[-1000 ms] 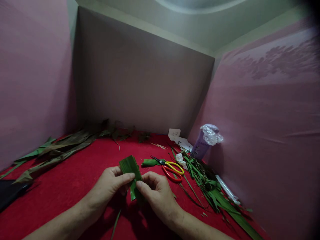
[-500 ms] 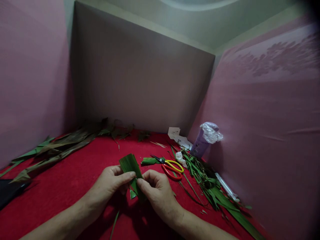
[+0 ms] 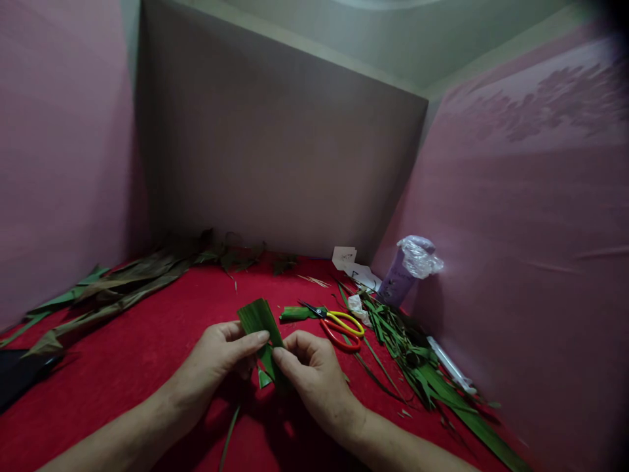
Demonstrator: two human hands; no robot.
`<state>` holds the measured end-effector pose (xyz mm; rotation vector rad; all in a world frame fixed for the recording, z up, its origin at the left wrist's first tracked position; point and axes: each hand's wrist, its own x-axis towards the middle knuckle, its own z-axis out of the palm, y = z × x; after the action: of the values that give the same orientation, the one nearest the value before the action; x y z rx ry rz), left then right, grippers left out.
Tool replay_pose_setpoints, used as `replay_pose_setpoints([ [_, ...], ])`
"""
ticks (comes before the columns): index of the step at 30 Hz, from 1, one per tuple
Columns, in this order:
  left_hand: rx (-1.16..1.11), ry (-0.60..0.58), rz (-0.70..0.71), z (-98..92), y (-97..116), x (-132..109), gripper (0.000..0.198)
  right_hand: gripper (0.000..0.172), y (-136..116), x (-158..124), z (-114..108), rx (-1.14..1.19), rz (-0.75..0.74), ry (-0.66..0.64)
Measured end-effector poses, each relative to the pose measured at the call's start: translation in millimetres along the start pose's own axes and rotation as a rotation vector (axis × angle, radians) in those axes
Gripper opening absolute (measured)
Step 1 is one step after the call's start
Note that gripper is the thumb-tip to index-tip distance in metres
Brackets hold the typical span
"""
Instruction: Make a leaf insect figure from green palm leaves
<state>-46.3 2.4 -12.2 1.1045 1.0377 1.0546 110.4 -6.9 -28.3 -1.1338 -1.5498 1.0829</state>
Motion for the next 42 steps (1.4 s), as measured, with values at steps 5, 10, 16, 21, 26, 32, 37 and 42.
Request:
replay_pose_setpoints([
  [5, -0.017, 0.019, 0.01, -2.1, -3.5, 3.8, 0.022, 0.02, -1.8, 0.8, -0.2, 0.018, -0.001, -0.004],
  [10, 0.003, 0.056, -0.005, 0.0, 0.6, 1.0, 0.022, 0.018, -4.8, 0.3, 0.6, 0.054, 0.011, -0.02],
  [16, -0.011, 0.082, 0.011, 0.0, 1.5, 0.1, 0.021, 0.023, -0.2, 0.8, -0.6, 0.045, -0.021, -0.04],
  [21, -0.014, 0.089, -0.011, 1.2, 3.2, -1.7, 0.021, 0.023, 3.1, 1.3, -1.7, 0.003, -0.054, -0.041],
  [26, 0.005, 0.037, 0.003, 2.5, 5.3, -2.7, 0.022, 0.019, 2.3, 0.8, -0.6, 0.0, -0.009, -0.03],
  [32, 0.021, 0.028, -0.013, 1.7, 2.9, -1.4, 0.024, 0.019, -1.7, 0.3, 0.0, 0.005, 0.002, -0.028],
  [37, -0.003, -0.018, 0.022, -0.6, 0.1, -0.1, 0.022, 0.019, 0.9, 0.9, -0.7, -0.008, -0.002, -0.011],
  [42, 0.015, -0.01, 0.015, -1.4, 1.0, -0.3, 0.02, 0.019, 1.4, 0.9, -0.9, 0.001, -0.003, -0.008],
])
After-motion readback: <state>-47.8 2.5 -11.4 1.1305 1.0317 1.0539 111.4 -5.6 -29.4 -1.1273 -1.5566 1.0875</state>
